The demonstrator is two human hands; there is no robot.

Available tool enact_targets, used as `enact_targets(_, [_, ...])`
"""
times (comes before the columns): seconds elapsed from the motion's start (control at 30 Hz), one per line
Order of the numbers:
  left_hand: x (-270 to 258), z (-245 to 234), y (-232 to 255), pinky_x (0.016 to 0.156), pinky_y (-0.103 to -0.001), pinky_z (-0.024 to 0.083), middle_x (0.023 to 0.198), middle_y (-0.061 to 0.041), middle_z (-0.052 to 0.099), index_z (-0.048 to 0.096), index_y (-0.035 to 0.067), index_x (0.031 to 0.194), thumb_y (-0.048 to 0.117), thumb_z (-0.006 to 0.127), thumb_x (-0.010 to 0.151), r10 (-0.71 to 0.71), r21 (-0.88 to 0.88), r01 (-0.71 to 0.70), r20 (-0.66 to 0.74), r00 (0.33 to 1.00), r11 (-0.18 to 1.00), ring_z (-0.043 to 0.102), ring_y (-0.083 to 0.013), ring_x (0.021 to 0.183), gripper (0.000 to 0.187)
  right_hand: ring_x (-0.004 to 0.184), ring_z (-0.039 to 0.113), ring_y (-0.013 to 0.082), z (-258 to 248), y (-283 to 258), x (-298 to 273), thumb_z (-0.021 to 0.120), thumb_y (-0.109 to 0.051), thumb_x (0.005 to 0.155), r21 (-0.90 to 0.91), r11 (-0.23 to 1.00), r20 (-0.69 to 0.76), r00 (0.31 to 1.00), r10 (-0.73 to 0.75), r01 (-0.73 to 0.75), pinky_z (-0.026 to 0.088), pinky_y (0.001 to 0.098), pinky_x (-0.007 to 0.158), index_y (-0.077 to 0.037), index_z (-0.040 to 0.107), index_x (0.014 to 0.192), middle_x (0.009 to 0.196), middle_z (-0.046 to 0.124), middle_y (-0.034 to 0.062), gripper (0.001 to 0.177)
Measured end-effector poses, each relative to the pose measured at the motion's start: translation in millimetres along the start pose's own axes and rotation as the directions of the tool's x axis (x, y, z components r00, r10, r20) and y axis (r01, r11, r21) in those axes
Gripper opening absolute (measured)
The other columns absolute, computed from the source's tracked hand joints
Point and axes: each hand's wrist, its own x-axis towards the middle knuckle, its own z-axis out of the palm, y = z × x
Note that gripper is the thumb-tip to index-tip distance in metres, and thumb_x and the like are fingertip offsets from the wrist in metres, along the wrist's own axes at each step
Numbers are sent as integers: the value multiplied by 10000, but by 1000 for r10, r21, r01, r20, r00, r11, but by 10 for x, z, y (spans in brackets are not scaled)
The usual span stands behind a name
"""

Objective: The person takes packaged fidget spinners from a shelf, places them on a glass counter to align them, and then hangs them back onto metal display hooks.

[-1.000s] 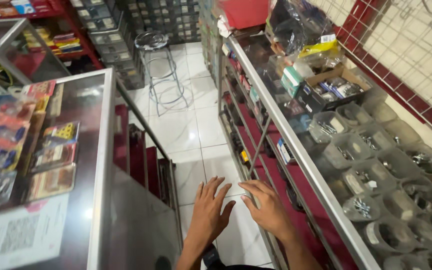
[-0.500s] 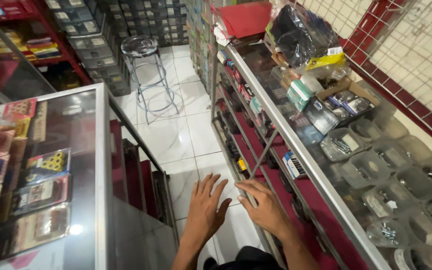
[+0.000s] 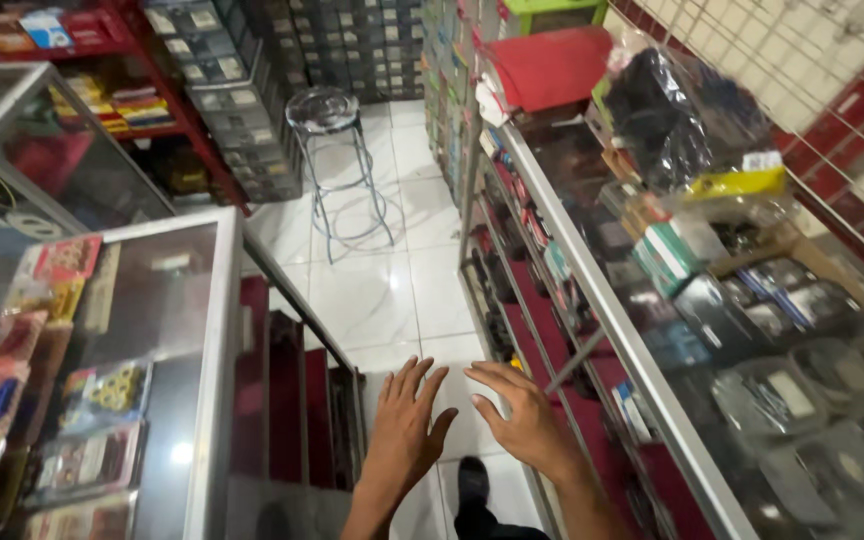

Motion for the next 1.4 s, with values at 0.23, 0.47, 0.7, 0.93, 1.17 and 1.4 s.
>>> enact_targets(0.23, [833, 92, -95, 1134, -579, 315, 1434, -183, 523, 550, 71, 1386, 223, 760, 863, 18, 41, -18, 8, 1000, 999, 423, -408, 1395, 584, 1212, 642, 306, -281, 298, 718, 736, -149, 880, -29, 1000, -30, 1000, -7, 6, 497, 385, 1022, -85, 725, 1243, 1300, 689, 118, 369])
enact_targets(0.47, [1533, 311, -9, 1134, -581, 307, 1440, -187, 520, 557, 76, 1376, 202, 773, 844, 58, 32, -59, 36, 998, 998, 414, -415, 1396, 588, 1203, 656, 301, -580, 577, 1225, 726, -136, 886, 22, 998, -84, 995, -48, 50, 512, 378, 1011, -67, 718, 1227, 1281, 694, 117, 349])
enact_targets(0.7, [2059, 475, 15, 1151, -580, 310, 1446, -183, 530, 550, 60, 1391, 179, 753, 851, 103, 54, -104, 22, 994, 993, 420, -404, 1411, 589, 1171, 643, 317, -775, 618, 1548, 732, -125, 876, -154, 984, -185, 976, -114, 85, 509, 410, 987, -49, 715, 1215, 1237, 692, 135, 348])
enact_targets(0.93, [2469, 512, -203, 1141, -584, 304, 1450, -188, 524, 558, 64, 1380, 205, 747, 864, 94, 66, -94, -3, 996, 993, 409, -407, 1410, 568, 1187, 633, 332, -773, 764, 1959, 719, -104, 855, -193, 977, -221, 966, -135, 93, 486, 430, 1023, -51, 720, 1211, 1254, 687, 133, 360])
enact_targets(1.17, [3063, 513, -541, 1152, -582, 308, 1440, -193, 523, 529, 58, 1395, 211, 746, 867, 151, 14, -150, -27, 988, 989, 411, -415, 1414, 590, 1203, 618, 327, -754, 880, 2479, 727, -103, 852, -299, 949, -244, 953, -180, 103, 445, 448, 1070, -56, 722, 1216, 1256, 685, 134, 367])
enact_targets(1.4, [3840, 377, -961, 1155, -578, 309, 1438, -205, 530, 528, 36, 1386, 204, 758, 852, 244, -72, -249, -66, 967, 966, 431, -417, 1394, 605, 1203, 620, 323, -742, 873, 3192, 731, -108, 846, -401, 913, -318, 924, -214, 73, 467, 430, 1054, -63, 724, 1205, 1252, 684, 132, 361])
